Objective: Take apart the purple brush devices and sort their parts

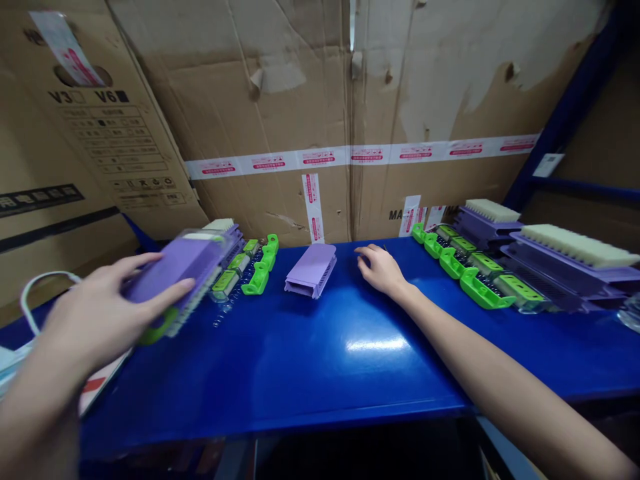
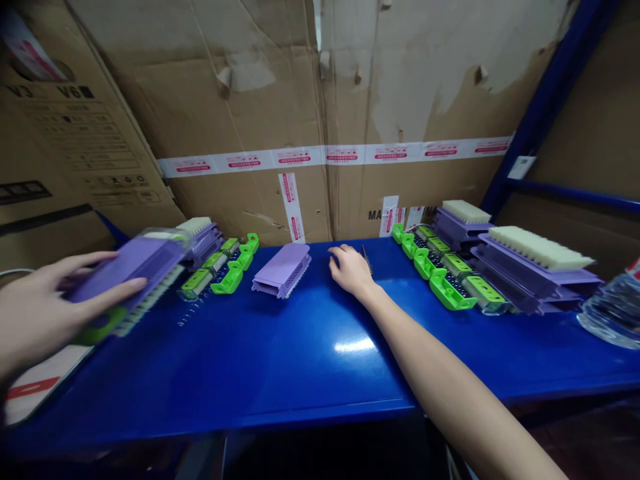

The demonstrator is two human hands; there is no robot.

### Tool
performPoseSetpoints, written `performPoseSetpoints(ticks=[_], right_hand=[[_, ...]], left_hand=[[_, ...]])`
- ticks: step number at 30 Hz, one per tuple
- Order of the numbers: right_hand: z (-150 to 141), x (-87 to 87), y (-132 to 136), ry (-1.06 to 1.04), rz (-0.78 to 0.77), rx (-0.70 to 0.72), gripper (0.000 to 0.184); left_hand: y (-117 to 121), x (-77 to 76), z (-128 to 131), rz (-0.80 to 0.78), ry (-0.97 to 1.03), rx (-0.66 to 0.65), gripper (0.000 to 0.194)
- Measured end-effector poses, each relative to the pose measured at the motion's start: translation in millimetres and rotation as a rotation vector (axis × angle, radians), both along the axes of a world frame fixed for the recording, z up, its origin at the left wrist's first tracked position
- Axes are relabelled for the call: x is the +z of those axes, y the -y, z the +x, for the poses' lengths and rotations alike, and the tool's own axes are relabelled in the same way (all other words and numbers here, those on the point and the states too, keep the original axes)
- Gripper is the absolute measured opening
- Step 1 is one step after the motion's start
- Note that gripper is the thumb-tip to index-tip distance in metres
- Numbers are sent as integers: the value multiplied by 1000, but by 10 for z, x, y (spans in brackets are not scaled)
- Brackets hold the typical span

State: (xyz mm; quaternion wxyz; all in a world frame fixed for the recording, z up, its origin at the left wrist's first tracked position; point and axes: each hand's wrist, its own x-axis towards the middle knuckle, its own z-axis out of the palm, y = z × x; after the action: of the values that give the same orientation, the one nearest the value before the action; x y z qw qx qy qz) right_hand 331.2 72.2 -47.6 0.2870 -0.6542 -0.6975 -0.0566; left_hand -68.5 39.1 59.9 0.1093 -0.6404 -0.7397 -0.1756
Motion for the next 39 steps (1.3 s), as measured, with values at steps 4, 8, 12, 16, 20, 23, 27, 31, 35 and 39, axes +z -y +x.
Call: performPoseSetpoints(ticks=[4,8,12,16,20,23,27,31,35,39], right_hand=[[4,25,16,-20,49,2,36],[55,65,27,-52,65,8,36],[155,64,-29,-156,49,-29,34],[283,35,-114,-381,102,-167,33],[386,34,-149,-541,118,-270,32],[375,45,-131,-505,193,-251,34],[240,75,-49,-300,299,-148,35],[87,96,37,-127,308,-1,34],[41,67,30,-78,265,114,35],[83,28,-33,-48,245,187,36]], left_hand=[[121,69,914,-9,80,-328,70],[194,-97,1561,-39,49,-590,69],[274,-310,1972,-106,-3,-796,63],[271,-482,2174,-173,-55,-835,59],[170,-563,2272,-119,-114,-776,59],[51,-567,2354,-74,-150,-728,58],[-169,-581,2507,-32,-163,-687,58],[-430,-638,2652,20,-146,-687,55],[-639,-674,2719,-19,-120,-716,49],[-715,-656,2640,-16,-173,-697,52]])
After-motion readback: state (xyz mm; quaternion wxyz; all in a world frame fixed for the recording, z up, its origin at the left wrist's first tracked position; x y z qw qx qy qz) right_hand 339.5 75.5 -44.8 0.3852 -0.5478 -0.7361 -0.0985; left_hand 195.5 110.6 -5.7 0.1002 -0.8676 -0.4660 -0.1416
